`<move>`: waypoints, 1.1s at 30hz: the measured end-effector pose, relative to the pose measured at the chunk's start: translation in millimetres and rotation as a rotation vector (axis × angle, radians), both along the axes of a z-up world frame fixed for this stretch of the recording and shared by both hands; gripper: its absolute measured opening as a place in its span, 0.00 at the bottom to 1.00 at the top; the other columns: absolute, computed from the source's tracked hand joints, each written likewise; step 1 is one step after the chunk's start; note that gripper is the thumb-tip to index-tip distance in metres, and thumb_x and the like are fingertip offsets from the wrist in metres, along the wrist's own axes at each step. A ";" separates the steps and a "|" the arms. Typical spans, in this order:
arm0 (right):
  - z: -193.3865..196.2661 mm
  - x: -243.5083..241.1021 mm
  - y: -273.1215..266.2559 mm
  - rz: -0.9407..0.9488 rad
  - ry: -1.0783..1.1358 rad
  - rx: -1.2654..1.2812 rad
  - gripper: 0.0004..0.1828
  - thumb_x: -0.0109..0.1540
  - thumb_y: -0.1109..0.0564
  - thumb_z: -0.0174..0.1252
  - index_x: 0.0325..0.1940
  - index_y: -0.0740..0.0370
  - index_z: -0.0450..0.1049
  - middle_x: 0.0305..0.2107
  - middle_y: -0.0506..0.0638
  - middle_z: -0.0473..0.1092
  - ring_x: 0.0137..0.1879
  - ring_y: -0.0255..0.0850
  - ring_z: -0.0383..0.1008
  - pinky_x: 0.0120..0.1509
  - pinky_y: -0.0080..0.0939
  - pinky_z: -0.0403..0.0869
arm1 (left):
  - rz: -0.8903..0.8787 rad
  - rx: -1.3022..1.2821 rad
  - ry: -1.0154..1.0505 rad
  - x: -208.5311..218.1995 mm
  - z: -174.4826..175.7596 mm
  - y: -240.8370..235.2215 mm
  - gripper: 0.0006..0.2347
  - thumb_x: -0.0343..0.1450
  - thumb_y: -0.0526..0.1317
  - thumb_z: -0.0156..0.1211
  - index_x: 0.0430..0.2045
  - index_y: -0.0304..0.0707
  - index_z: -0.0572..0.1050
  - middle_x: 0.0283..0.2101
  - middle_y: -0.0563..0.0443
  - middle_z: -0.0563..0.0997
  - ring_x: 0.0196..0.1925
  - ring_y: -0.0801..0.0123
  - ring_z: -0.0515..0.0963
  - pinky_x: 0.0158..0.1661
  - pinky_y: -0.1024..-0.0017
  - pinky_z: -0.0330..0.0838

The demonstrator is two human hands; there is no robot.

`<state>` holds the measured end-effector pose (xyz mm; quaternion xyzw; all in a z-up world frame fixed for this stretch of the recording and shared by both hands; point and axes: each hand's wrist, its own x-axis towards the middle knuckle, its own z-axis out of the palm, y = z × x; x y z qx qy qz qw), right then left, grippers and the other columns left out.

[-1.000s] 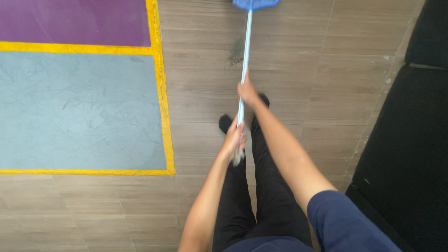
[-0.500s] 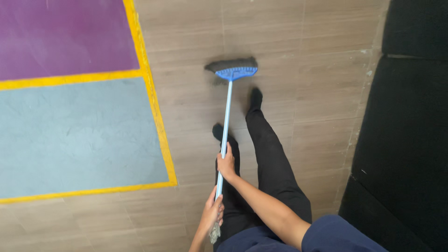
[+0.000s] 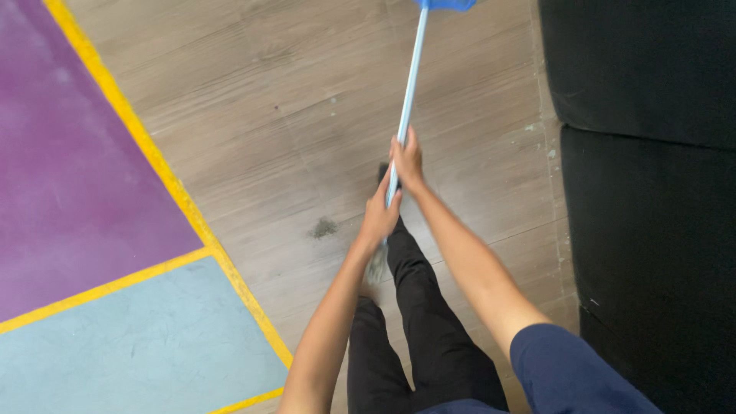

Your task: The person sweeps dirt across a tiled floor using a broom, pushing the debris along the edge of a purple and blue wall and then along a black cushioned barrier.

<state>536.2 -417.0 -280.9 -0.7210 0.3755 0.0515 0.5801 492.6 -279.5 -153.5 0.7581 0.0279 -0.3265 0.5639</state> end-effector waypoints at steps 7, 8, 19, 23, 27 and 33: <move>-80.8 172.4 -150.0 0.039 0.201 0.069 0.51 0.61 0.60 0.54 0.80 0.49 0.30 0.38 0.58 0.72 0.26 0.48 0.80 0.28 0.47 0.83 | -0.056 0.098 0.361 167.2 -42.2 -119.4 0.28 0.74 0.42 0.50 0.73 0.58 0.54 0.38 0.38 0.82 0.26 0.55 0.79 0.32 0.58 0.76; -96.6 178.7 -156.0 0.054 0.259 0.083 0.53 0.61 0.60 0.54 0.80 0.47 0.27 0.44 0.59 0.71 0.27 0.48 0.81 0.27 0.47 0.84 | -0.032 0.070 0.459 170.3 -46.6 -120.5 0.28 0.75 0.42 0.50 0.74 0.60 0.53 0.36 0.34 0.81 0.25 0.56 0.75 0.30 0.56 0.73; 14.8 -105.1 88.1 0.115 0.341 0.219 0.55 0.60 0.69 0.48 0.78 0.42 0.23 0.49 0.69 0.69 0.19 0.51 0.77 0.19 0.49 0.76 | -0.089 0.480 0.541 -131.4 48.1 86.0 0.26 0.75 0.46 0.50 0.71 0.59 0.57 0.59 0.36 0.79 0.62 0.46 0.77 0.59 0.59 0.72; 53.9 -102.2 79.4 0.042 0.486 0.298 0.50 0.64 0.65 0.48 0.82 0.46 0.28 0.30 0.69 0.75 0.19 0.49 0.75 0.22 0.45 0.76 | -0.040 0.414 0.535 -143.0 63.7 74.8 0.25 0.76 0.45 0.50 0.72 0.53 0.56 0.59 0.34 0.78 0.58 0.45 0.79 0.55 0.57 0.72; 20.0 -13.3 -4.0 0.051 -0.062 -0.207 0.42 0.71 0.59 0.52 0.85 0.54 0.39 0.48 0.70 0.71 0.33 0.46 0.81 0.31 0.43 0.80 | -0.067 0.119 0.209 -42.7 37.2 0.5 0.25 0.78 0.43 0.50 0.72 0.46 0.56 0.59 0.30 0.78 0.54 0.45 0.82 0.50 0.55 0.73; -80.3 162.5 -191.9 -0.166 0.245 -0.160 0.38 0.68 0.51 0.52 0.81 0.46 0.46 0.38 0.60 0.80 0.25 0.43 0.79 0.26 0.41 0.77 | -0.009 -0.390 0.662 155.2 -34.0 -152.2 0.29 0.78 0.38 0.50 0.76 0.54 0.48 0.19 0.60 0.62 0.13 0.78 0.61 0.15 0.75 0.61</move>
